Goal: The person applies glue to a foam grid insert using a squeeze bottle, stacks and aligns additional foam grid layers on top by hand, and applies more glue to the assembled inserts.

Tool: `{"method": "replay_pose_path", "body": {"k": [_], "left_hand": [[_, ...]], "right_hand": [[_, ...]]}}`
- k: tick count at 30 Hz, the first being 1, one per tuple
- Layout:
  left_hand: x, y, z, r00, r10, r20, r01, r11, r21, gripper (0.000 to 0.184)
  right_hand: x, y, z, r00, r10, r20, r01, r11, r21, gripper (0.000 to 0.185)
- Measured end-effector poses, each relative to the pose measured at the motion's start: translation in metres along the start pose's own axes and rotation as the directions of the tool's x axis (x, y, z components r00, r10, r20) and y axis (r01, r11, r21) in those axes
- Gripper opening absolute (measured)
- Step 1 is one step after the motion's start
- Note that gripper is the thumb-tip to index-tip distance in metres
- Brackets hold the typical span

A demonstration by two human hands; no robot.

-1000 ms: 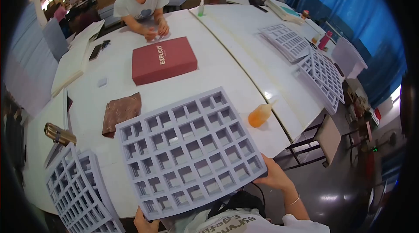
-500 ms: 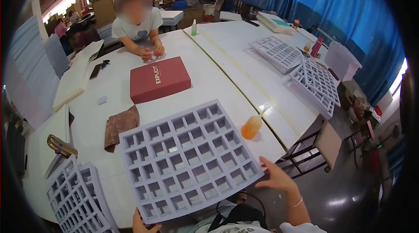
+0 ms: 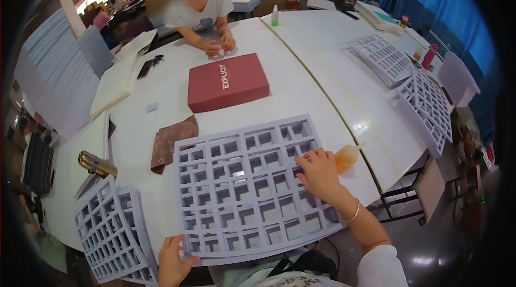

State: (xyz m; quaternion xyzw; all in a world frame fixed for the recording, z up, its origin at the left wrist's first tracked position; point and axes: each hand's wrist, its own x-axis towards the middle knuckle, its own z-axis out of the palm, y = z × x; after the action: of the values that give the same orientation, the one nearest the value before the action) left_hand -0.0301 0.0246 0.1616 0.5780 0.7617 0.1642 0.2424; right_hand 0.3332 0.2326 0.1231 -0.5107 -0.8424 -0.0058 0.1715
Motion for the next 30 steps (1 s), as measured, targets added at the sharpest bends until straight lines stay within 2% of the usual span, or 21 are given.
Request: {"method": "replay_pose_path", "body": {"k": [1, 4, 6, 8, 10, 12, 13, 14, 16, 18, 19, 20, 23, 26, 30], "left_hand": [[-0.001, -0.002, 0.003, 0.999, -0.004, -0.034, 0.003, 1.0, -0.028, 0.066], [-0.002, -0.001, 0.008, 0.989, -0.096, -0.108, 0.078, 0.984, -0.158, 0.067], [-0.006, -0.017, 0.013, 0.979, -0.154, -0.132, 0.107, 0.945, -0.308, 0.063], [-0.01, -0.018, 0.011, 0.967, -0.238, -0.094, 0.165, 0.859, -0.484, 0.061], [-0.011, -0.019, 0.01, 0.96, -0.25, -0.126, 0.113, 0.758, -0.643, 0.051], [-0.004, -0.029, 0.015, 0.935, -0.297, -0.197, 0.033, 0.622, -0.782, 0.043], [-0.001, -0.028, 0.013, 0.927, -0.296, -0.23, 0.011, 0.636, -0.771, 0.035], [0.004, -0.028, 0.011, 0.921, -0.3, -0.248, 0.04, 0.706, -0.707, 0.036], [0.012, -0.031, 0.009, 0.905, -0.31, -0.291, 0.104, 0.824, -0.556, 0.036], [0.018, -0.044, 0.019, 0.924, -0.289, -0.251, 0.118, 0.839, -0.532, 0.037], [0.022, -0.049, 0.025, 0.934, -0.276, -0.226, 0.122, 0.842, -0.525, 0.038], [0.025, -0.053, 0.031, 0.937, -0.292, -0.191, 0.141, 0.817, -0.559, 0.039], [0.031, -0.054, 0.043, 0.948, -0.31, -0.071, 0.2, 0.754, -0.625, 0.045], [0.033, -0.069, 0.069, 0.978, -0.205, -0.048, 0.13, 0.767, -0.629, 0.049], [0.005, -0.055, 0.079, 0.98, -0.197, 0.039, 0.16, 0.645, -0.748, 0.049]], "right_hand": [[0.002, 0.001, 0.006, 1.0, -0.017, 0.018, 0.017, 1.0, 0.024, 0.033], [0.007, 0.008, 0.019, 0.997, -0.044, -0.07, 0.05, 0.995, 0.083, 0.03], [0.015, 0.003, 0.006, 0.988, -0.041, -0.147, 0.066, 0.983, 0.174, 0.024], [0.022, -0.002, -0.012, 0.977, -0.036, -0.209, 0.087, 0.967, 0.239, 0.022], [0.032, -0.002, -0.031, 0.957, -0.034, -0.287, 0.112, 0.959, 0.26, 0.022], [0.047, 0.001, -0.068, 0.917, -0.075, -0.391, 0.134, 0.983, 0.124, 0.027], [0.054, 0.008, -0.086, 0.885, -0.062, -0.461, 0.095, 0.994, 0.048, 0.027], [0.058, 0.017, -0.103, 0.847, -0.055, -0.529, 0.052, 0.998, -0.021, 0.026], [0.059, 0.034, -0.136, 0.766, 0.095, -0.635, -0.132, 0.991, -0.011, 0.022], [0.049, 0.077, -0.172, 0.743, 0.115, -0.659, -0.162, 0.987, -0.011, 0.019], [0.041, 0.086, -0.189, 0.738, 0.146, -0.658, -0.244, 0.968, -0.058, 0.021], [0.027, 0.093, -0.202, 0.73, 0.176, -0.66, -0.327, 0.939, -0.111, 0.025], [-0.013, 0.118, -0.229, 0.704, 0.13, -0.698, -0.352, 0.918, -0.184, 0.028], [-0.061, 0.118, -0.239, 0.69, 0.268, -0.673, -0.41, 0.91, -0.058, 0.031], [-0.114, 0.085, -0.234, 0.618, 0.409, -0.671, -0.532, 0.846, 0.026, 0.03]]}}
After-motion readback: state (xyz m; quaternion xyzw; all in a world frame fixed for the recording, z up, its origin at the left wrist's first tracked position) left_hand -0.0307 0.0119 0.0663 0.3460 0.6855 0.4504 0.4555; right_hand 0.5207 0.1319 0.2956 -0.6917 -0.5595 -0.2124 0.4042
